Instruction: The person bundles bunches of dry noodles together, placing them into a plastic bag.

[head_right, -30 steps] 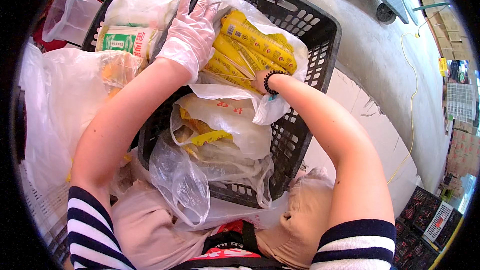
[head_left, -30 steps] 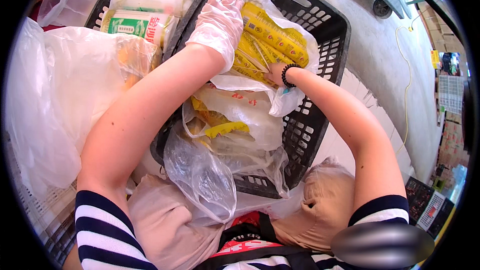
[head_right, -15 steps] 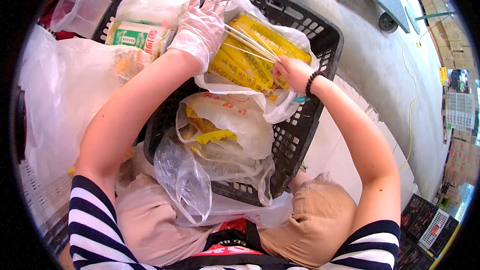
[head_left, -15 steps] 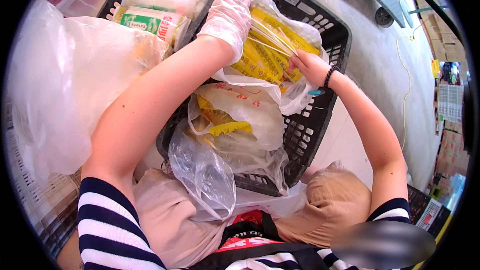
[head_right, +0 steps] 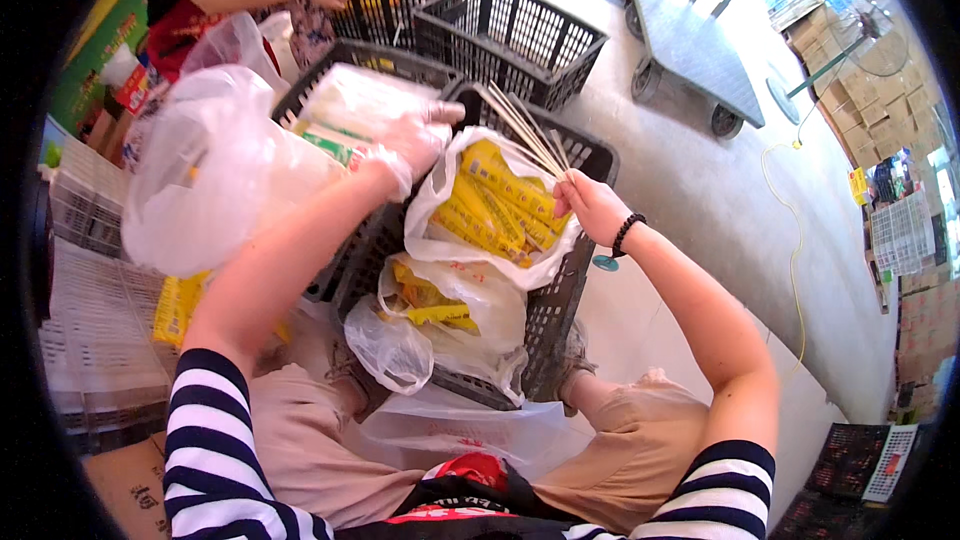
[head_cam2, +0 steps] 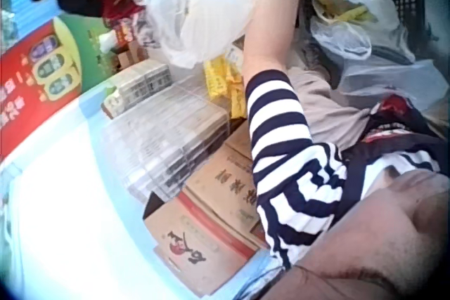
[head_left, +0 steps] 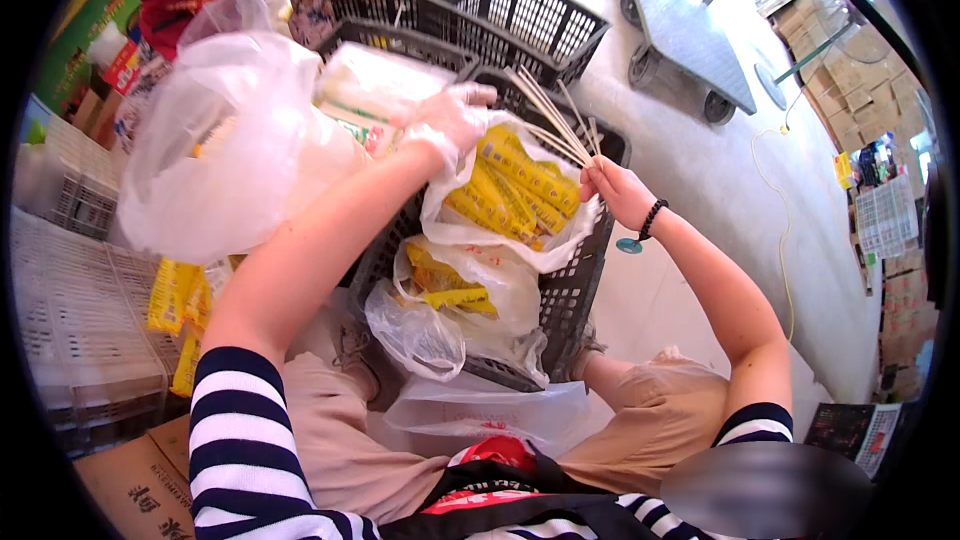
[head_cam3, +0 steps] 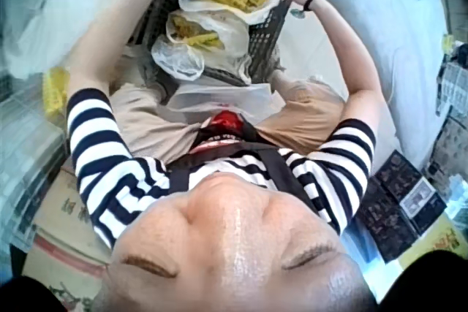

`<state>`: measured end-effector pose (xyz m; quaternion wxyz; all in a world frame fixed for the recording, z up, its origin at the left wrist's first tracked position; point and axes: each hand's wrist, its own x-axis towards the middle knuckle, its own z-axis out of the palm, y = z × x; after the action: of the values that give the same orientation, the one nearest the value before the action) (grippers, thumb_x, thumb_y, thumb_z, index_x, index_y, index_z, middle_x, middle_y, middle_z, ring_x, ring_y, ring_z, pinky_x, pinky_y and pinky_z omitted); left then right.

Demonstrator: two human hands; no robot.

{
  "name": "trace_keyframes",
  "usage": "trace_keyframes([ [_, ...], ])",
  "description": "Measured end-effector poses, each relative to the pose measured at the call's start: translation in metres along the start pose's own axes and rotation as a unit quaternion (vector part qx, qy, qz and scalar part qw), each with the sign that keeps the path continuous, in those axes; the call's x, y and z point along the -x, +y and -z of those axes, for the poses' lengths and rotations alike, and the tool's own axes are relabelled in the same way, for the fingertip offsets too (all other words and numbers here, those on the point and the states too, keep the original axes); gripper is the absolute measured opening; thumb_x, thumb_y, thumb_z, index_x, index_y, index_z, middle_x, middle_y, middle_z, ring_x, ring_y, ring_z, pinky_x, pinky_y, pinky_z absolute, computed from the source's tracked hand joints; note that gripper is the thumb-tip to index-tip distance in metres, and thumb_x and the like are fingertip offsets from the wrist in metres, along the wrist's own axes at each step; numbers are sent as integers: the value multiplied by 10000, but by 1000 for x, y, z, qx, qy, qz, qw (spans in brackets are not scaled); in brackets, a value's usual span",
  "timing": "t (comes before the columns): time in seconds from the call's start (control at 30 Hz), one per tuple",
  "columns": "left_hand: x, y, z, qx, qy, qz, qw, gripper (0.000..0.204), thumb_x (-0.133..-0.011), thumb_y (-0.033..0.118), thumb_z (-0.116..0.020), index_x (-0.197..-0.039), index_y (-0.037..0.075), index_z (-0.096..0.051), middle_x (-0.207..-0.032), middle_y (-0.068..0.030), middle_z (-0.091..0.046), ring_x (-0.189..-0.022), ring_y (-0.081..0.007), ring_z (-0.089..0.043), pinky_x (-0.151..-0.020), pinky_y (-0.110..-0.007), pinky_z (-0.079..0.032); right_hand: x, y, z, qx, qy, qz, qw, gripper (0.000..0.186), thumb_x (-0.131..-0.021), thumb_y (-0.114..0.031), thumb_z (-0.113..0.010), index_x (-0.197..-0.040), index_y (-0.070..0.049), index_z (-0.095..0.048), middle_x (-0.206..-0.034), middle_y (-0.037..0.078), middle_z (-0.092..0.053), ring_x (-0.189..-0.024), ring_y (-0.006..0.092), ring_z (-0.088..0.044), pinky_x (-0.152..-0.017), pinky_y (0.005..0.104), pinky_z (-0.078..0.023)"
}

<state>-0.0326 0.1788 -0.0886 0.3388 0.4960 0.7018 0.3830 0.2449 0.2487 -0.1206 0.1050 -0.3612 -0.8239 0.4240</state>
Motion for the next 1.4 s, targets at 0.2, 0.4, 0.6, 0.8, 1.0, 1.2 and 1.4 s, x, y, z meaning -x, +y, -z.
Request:
trace_keyframes([
  [0.2,45,22,-21,115,-267,128,948,445,-804,378,-647,-1150,108,-576,-1112,-92,-605,-1039,-241,-556,-874,-406,-424,49,-51,46,-110,-5,-179,978,242,-944,-213,-349,-900,-47,-519,-663,15,-546,-515,113,-519,-508,268,-463],
  [0.4,112,81,-45,448,-266,95,849,539,-845,423,-608,-1228,86,-434,-1274,-134,-488,-1166,-266,-474,-950,-421,-397,120,-116,7,-385,-11,-84,919,206,-969,-264,-408,-944,-86,-510,-656,-11,-487,-490,94,-443,-455,235,-401],
  [0.6,137,133,-45,521,-249,-13,816,474,-893,409,-546,-1232,84,-481,-1176,-71,-587,-879,-170,-614,-801,-311,-507,156,-149,-27,-559,-119,-40,820,217,-982,-293,-381,-978,-97,-472,-616,-49,-333,-469,52,-243,-425,196,-226],
  [0.8,158,148,-40,361,-180,-34,914,352,-946,423,-406,-934,107,-563,-544,58,-324,-502,-84,-353,-455,-246,-332,148,-133,-51,-686,-172,48,706,411,-981,-405,-313,-1125,-64,-490,-716,-15,-459,-573,68,-399,-523,198,-364],
  [1.0,168,188,-34,339,-67,-197,918,356,-957,342,-413,-857,44,-578,-531,44,-353,-496,-77,-346,-555,-236,-380,131,-118,-83,-868,-63,59,489,452,-987,-295,-247,-1235,17,-460,-1193,167,-551,-1129,253,-530,-974,361,-439],
  [1.2,181,170,-75,334,-106,-168,922,352,-950,369,-454,-848,55,-578,-588,21,-454,-578,-85,-447,-570,-218,-410,121,-121,-72,-907,-3,114,405,370,-974,-242,-273,-1185,-24,-485,-1172,139,-559,-1082,245,-548,-950,388,-440],
  [1.4,178,153,-72,390,-152,-184,890,372,-956,358,-441,-748,64,-533,-670,-13,-507,-635,-111,-490,-618,-243,-438,128,-127,-68,-828,52,51,555,375,-972,-318,-304,-1112,-61,-540,-1084,75,-603,-973,219,-594,-831,354,-482],
])
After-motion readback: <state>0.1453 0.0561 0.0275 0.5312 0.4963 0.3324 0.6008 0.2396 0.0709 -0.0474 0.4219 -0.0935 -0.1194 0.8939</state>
